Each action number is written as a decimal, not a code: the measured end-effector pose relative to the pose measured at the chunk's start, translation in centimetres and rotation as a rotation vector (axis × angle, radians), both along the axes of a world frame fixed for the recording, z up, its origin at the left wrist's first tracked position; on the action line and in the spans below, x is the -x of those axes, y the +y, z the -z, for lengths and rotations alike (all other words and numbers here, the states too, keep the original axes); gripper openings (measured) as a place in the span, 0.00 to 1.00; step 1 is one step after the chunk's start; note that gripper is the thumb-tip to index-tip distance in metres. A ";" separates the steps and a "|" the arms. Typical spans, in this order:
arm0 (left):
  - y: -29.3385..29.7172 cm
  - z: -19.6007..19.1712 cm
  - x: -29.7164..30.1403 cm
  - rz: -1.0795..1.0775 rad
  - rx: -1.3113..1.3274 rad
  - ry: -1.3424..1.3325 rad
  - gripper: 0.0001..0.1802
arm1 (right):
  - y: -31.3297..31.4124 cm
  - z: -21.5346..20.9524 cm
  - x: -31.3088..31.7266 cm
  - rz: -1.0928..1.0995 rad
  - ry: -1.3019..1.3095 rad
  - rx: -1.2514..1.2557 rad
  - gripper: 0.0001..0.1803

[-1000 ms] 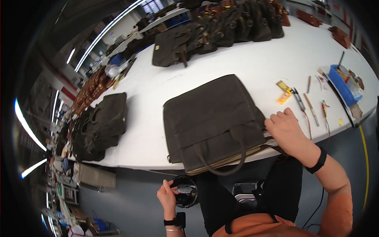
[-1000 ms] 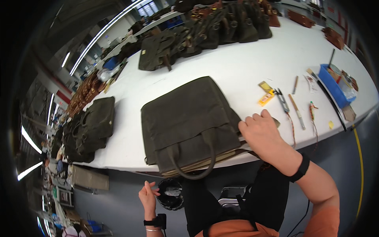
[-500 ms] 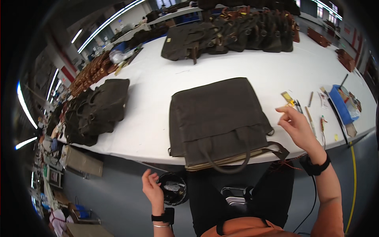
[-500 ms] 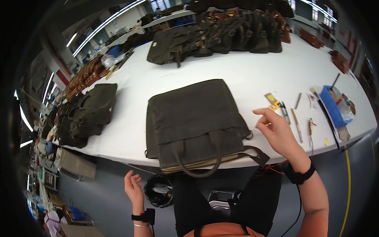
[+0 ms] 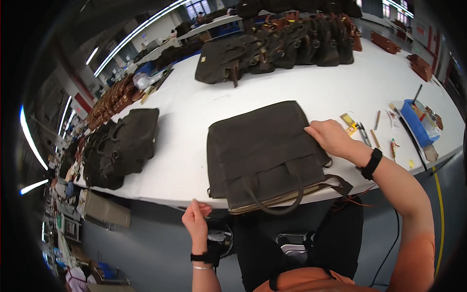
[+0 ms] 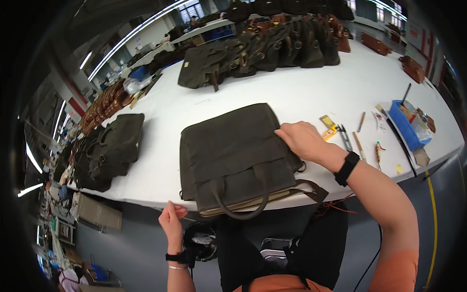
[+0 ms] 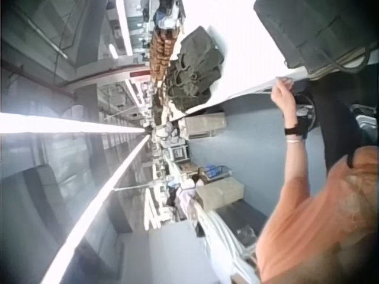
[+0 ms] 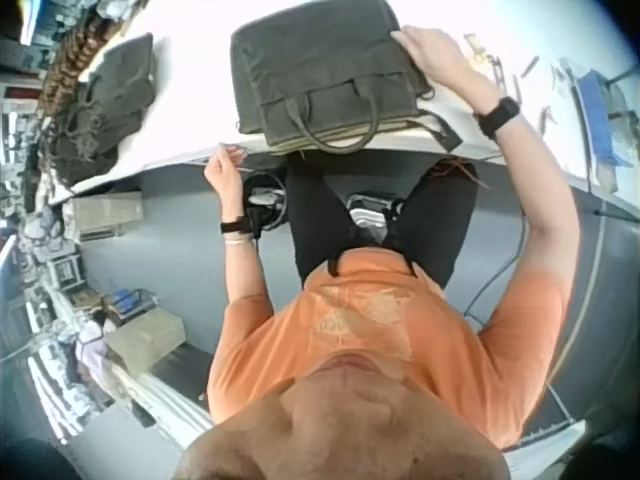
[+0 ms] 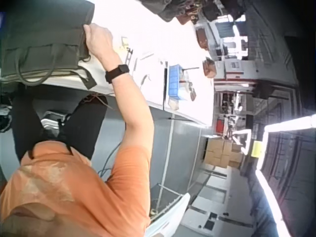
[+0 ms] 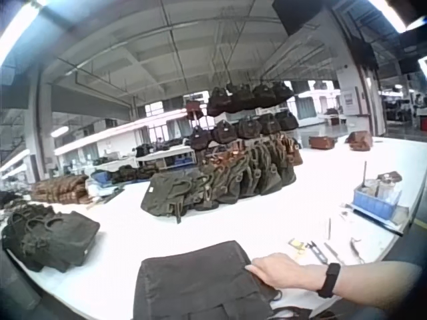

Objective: The person repairs a dark green canvas bag by applying a substance to the zipper teeth using a small brush and a block. They open and close the zipper multiple times to test its function and smoothness.

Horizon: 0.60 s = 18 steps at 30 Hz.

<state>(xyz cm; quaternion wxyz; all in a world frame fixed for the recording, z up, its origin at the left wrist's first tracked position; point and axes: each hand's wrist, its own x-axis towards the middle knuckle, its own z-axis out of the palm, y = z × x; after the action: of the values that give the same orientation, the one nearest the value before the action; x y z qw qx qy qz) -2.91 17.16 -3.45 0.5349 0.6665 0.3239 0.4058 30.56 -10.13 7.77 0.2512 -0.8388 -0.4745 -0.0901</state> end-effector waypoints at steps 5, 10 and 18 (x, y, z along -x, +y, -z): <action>2.0 4.4 -0.3 -0.241 0.238 -0.261 0.19 | -1.5 1.9 -1.2 0.119 0.327 -0.216 0.17; 7.4 13.7 3.3 -0.547 0.596 -0.245 0.12 | -2.8 -1.8 0.4 0.159 0.890 -0.573 0.13; 3.5 12.4 4.2 -0.001 0.432 0.548 0.18 | -6.2 -2.3 7.1 -0.073 0.641 -0.208 0.07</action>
<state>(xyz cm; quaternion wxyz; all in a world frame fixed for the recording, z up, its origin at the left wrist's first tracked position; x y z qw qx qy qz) -7.07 20.63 -15.84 0.5568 0.6219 0.5342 0.1340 23.51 -16.37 10.08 0.4747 -0.7769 -0.3895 0.1392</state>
